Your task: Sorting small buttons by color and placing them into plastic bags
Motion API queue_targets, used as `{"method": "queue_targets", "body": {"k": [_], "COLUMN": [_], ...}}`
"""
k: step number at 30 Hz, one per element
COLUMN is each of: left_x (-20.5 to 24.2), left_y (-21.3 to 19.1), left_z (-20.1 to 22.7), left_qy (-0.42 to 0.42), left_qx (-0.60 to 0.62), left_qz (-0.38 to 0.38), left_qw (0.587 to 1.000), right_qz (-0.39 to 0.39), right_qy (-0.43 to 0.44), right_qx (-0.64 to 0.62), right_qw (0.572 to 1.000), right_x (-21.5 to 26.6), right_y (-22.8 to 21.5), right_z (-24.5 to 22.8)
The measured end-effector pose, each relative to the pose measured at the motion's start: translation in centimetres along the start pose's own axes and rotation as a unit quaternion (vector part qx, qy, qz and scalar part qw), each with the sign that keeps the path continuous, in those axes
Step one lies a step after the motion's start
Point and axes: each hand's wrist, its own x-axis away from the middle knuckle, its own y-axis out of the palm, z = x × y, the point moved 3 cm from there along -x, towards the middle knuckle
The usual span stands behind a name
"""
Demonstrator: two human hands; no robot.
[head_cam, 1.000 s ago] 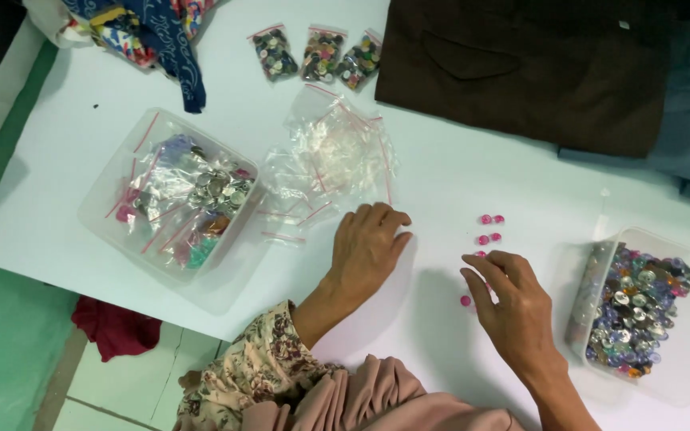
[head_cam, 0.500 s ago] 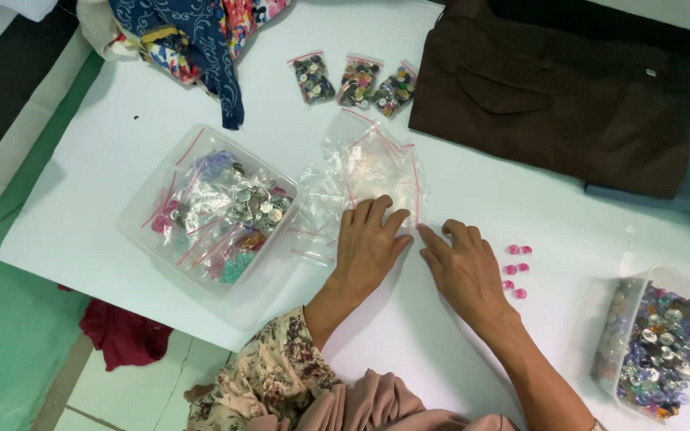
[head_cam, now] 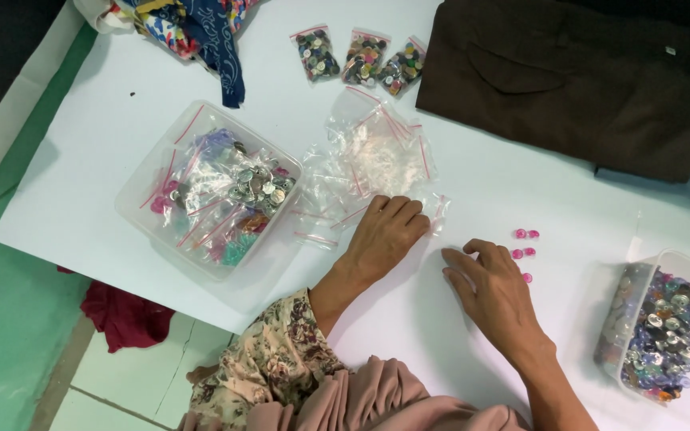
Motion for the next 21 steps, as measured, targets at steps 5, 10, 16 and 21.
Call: {"method": "queue_targets", "body": {"k": [5, 10, 16, 21], "left_x": [-1.7, -3.1, -3.3, -2.6], "left_y": [-3.7, -6.7, -7.2, -6.4], "left_z": [1.6, 4.1, 4.9, 5.3], "left_qy": [-0.043, -0.093, -0.186, -0.12], "left_qx": [0.11, 0.367, 0.53, 0.427], "left_qz": [0.011, -0.022, -0.163, -0.076], "left_qw": [0.993, 0.925, 0.811, 0.893], "right_qz": [0.096, 0.178, 0.174, 0.172], "right_qy": [0.001, -0.008, -0.011, -0.012], "right_qx": [-0.037, -0.117, -0.206, -0.158], "right_qw": [0.995, 0.977, 0.963, 0.972], "right_x": [0.5, 1.4, 2.9, 3.7], "right_y": [-2.8, -3.8, -3.7, -3.7], "right_z": [-0.3, 0.1, 0.7, 0.0]}}
